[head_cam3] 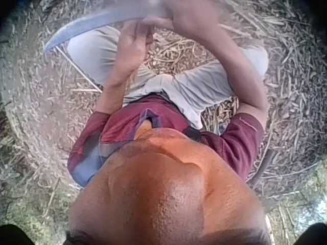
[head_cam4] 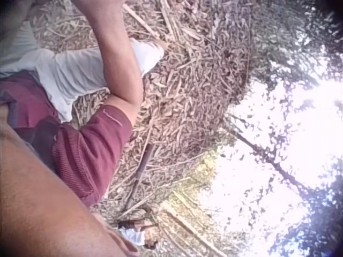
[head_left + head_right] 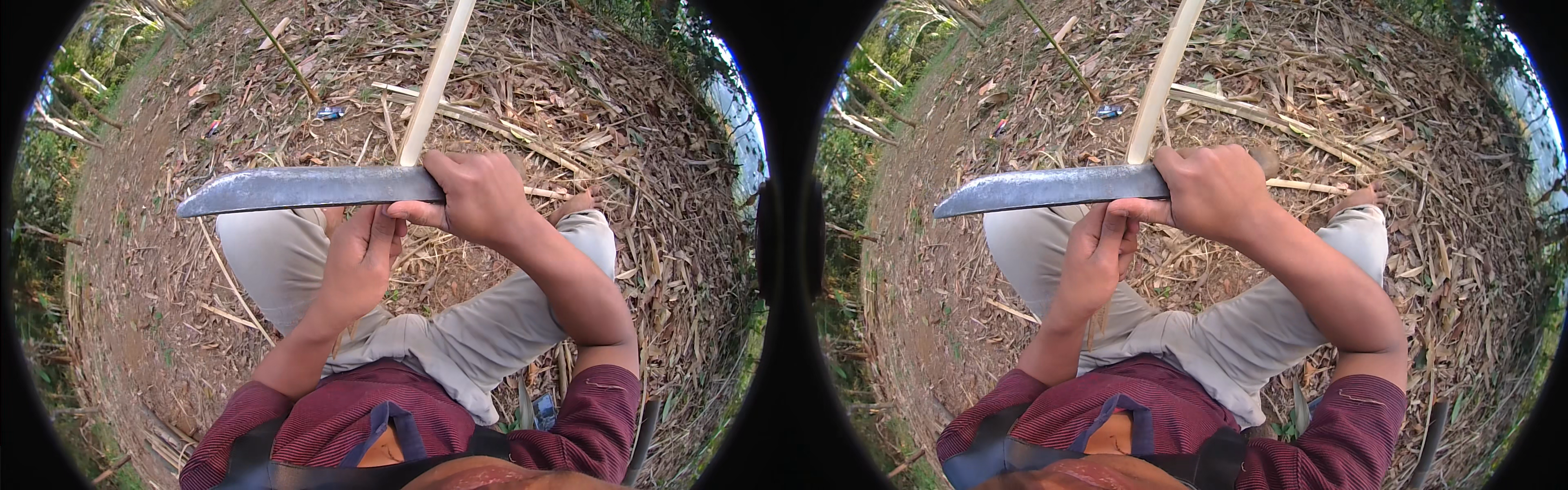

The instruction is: The person shaves a piece of bamboo by hand using a large knife while sitting on the ground.

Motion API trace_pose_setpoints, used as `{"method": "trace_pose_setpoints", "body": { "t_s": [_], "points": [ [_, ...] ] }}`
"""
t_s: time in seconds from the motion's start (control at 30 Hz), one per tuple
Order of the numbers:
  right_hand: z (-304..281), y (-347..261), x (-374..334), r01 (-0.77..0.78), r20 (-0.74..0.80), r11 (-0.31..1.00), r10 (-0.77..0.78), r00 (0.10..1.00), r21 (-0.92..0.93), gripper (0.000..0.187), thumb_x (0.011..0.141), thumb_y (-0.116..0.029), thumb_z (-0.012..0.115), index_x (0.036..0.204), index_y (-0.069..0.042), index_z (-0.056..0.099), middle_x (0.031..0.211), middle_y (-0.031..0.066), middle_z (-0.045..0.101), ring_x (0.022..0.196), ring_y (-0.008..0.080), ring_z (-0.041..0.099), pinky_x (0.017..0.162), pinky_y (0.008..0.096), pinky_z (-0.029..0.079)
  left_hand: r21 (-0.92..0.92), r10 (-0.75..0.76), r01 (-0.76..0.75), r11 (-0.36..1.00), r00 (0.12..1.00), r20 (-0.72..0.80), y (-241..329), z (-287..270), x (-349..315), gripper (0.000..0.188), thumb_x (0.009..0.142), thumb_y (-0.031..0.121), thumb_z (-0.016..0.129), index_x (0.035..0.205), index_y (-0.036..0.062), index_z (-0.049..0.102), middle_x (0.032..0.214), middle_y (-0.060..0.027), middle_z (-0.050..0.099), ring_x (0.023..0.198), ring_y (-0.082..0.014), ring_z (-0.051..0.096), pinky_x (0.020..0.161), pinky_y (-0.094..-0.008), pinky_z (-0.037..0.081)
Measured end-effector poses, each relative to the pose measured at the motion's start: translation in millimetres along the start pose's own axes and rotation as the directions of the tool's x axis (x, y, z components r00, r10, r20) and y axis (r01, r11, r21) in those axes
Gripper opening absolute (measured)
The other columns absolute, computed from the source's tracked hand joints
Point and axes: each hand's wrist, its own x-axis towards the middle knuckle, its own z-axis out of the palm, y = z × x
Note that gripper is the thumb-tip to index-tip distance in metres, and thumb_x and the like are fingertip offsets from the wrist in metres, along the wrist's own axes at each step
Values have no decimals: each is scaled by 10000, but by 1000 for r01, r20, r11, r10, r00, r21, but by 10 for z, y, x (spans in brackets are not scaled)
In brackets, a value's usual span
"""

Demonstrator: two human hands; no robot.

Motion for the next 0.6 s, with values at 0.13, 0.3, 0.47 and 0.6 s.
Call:
{"method": "trace_pose_setpoints", "body": {
  "t_s": [0.13, 0.3, 0.47, 0.6],
  "points": [
    [3, 80, 41, 108, -50, 993, -110, 993, -39, 675, 744, -725, 648, 729, -57, 550, 584, 89, 569, 511, 306, 612, 454, 400, 471, 136, 144, -142, 981, 990, -4, -41, 35, -1, 380, 1064, 391, 418, 921, 58, 529, 629, 76, 372, 511, -3, 289, 443, -205, 202],
    [67, 206, 103, 149, -89, 983, -159, 983, -111, 700, 726, -759, 635, 671, -69, 524, 574, 69, 565, 488, 273, 605, 439, 379, 472, 110, 55, -54, 992, 998, -9, -5, 22, 15, 361, 1070, 375, 407, 928, 64, 525, 624, 87, 347, 507, -5, 270, 441, -202, 190],
    [52, 310, 140, 160, -93, 977, -174, 980, -141, 685, 702, -742, 667, 674, -77, 503, 587, 59, 556, 516, 267, 608, 461, 382, 478, 43, -15, 15, 999, 1000, -11, 60, 9, -13, 341, 1075, 354, 399, 918, 72, 509, 628, 87, 336, 498, -5, 257, 434, -195, 185],
    [100, 408, 189, 178, -145, 967, -206, 968, -184, 691, 684, -752, 670, 667, -83, 496, 582, 45, 545, 518, 246, 607, 452, 370, 460, 82, -79, 80, 993, 997, -18, 104, -90, 16, 340, 1073, 304, 409, 959, 18, 551, 775, 17, 470, 631, -49, 423, 569, -228, 384]
  ]
}}
